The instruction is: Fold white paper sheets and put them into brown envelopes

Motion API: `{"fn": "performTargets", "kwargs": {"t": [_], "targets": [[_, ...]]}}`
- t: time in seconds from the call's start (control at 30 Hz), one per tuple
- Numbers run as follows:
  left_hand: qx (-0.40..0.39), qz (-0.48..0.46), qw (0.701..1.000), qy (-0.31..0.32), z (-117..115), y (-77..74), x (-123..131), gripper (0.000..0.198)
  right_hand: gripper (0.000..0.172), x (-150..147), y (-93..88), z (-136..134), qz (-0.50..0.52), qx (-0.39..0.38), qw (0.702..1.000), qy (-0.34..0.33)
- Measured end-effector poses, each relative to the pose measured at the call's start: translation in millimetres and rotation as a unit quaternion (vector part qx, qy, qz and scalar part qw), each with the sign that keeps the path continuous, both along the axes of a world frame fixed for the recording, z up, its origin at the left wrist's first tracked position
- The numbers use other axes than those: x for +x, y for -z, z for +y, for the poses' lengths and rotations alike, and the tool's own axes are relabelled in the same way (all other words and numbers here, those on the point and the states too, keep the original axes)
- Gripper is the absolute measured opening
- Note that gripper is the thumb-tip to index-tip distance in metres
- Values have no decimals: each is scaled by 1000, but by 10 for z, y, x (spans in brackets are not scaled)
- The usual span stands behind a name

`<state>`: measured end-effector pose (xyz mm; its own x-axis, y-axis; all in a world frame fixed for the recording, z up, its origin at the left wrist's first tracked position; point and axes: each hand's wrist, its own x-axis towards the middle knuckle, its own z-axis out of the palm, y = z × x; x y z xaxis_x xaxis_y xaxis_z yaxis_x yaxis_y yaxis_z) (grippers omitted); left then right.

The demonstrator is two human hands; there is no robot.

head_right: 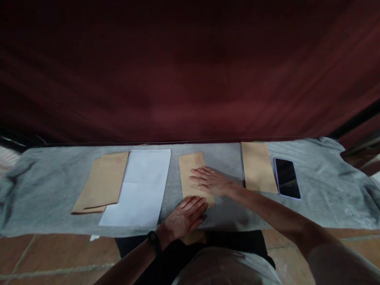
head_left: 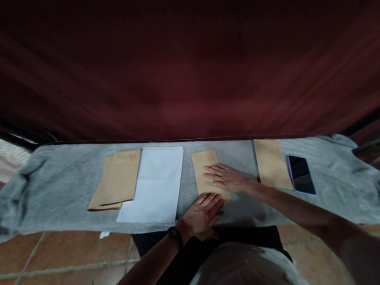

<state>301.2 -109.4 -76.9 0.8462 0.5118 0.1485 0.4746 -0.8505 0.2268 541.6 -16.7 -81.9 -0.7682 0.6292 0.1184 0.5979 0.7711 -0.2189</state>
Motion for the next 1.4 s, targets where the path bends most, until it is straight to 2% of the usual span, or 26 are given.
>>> {"fn": "performTargets", "kwargs": {"t": [0.2, 0.37, 0.5, 0.63, 0.93, 1.03, 1.13, 1.3, 1.4], "targets": [[42, -38, 998, -4, -3, 30, -1, 49, 50, -238, 59, 582, -41, 22, 998, 35], [42, -43, 998, -13, -1, 43, 3, 46, 50, -371, 52, 709, -40, 44, 996, 74], [33, -46, 998, -14, 10, 55, -9, 43, 53, -413, 60, 573, -20, 52, 996, 71], [18, -53, 998, -17, 15, 51, -36, 43, 52, -402, 25, 376, -19, 29, 999, 33], [-2, -74, 997, -21, 50, -15, -48, 40, 50, -247, -62, -204, 16, -78, 995, -59], [-11, -75, 997, -27, 58, -25, -58, 38, 49, -166, -36, -262, 28, -96, 992, -79], [-11, -77, 996, -40, 45, -19, -74, 35, 50, -112, 19, -96, 20, -79, 996, -27], [-19, -66, 996, -61, 15, -7, -85, 35, 53, -117, 101, 344, -23, -26, 988, 149], [-18, -46, 996, -72, 8, 6, -87, 37, 54, -150, 133, 408, -33, -3, 981, 192]]}}
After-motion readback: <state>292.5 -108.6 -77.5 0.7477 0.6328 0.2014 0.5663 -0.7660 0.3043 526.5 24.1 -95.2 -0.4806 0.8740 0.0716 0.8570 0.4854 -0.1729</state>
